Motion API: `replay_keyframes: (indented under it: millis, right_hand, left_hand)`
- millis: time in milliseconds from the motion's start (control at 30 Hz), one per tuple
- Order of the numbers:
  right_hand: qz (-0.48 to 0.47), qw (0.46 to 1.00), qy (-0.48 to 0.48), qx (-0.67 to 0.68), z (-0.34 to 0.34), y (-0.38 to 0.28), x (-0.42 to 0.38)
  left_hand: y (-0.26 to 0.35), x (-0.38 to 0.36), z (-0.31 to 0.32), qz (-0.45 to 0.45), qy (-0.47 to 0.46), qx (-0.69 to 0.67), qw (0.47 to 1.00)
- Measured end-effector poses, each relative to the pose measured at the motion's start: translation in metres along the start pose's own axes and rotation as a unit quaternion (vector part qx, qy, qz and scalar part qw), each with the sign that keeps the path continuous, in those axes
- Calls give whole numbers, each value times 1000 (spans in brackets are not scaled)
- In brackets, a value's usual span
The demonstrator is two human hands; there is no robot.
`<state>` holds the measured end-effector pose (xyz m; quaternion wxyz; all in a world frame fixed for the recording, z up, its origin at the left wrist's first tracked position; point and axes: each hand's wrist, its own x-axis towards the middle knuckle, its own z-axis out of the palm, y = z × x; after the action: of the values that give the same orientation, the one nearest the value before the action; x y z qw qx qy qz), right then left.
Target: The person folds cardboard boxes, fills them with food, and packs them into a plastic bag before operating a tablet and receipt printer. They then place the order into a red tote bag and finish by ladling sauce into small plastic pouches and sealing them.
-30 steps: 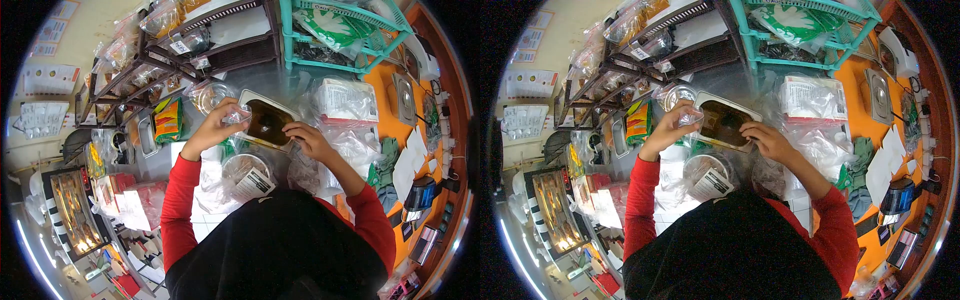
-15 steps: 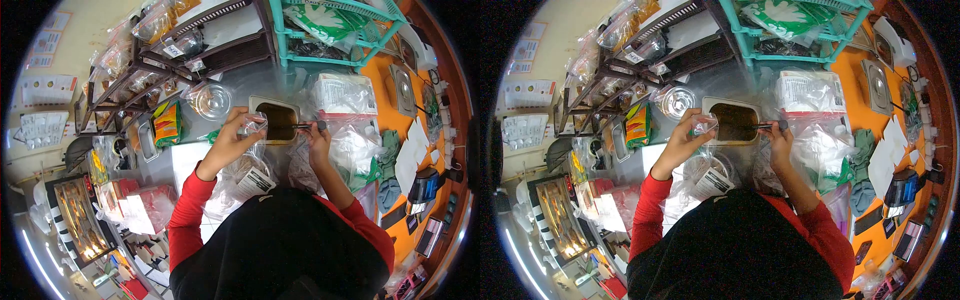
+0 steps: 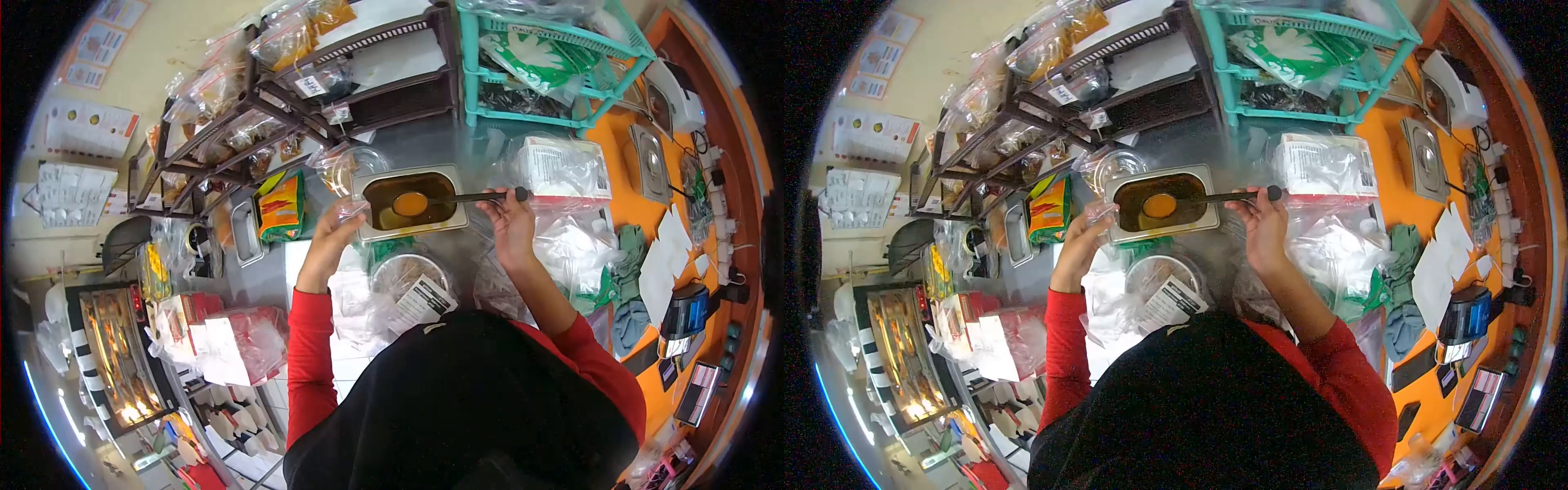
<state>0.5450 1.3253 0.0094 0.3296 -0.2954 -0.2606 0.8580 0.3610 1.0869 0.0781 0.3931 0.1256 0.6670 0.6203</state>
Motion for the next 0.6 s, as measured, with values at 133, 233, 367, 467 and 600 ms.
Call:
replay_keyframes:
  millis: [133,233,367,467,600]
  right_hand:
    - [-10,1000,-11,-10,22,-2,0]
    - [-23,1000,-6,-20,31,-2,4]
    - [-32,998,20,-42,42,-4,5]
    - [-61,996,-16,-55,57,-15,0]
    - [-116,989,-75,-55,91,-37,-12]
  left_hand:
    - [-17,-4,-15,-12,9,-29,999]
    - [-23,-7,-19,-22,14,-27,999]
    - [-29,-9,-19,118,108,185,970]
    - [-7,-15,-7,367,211,412,807]
    - [-4,-17,7,322,175,309,878]
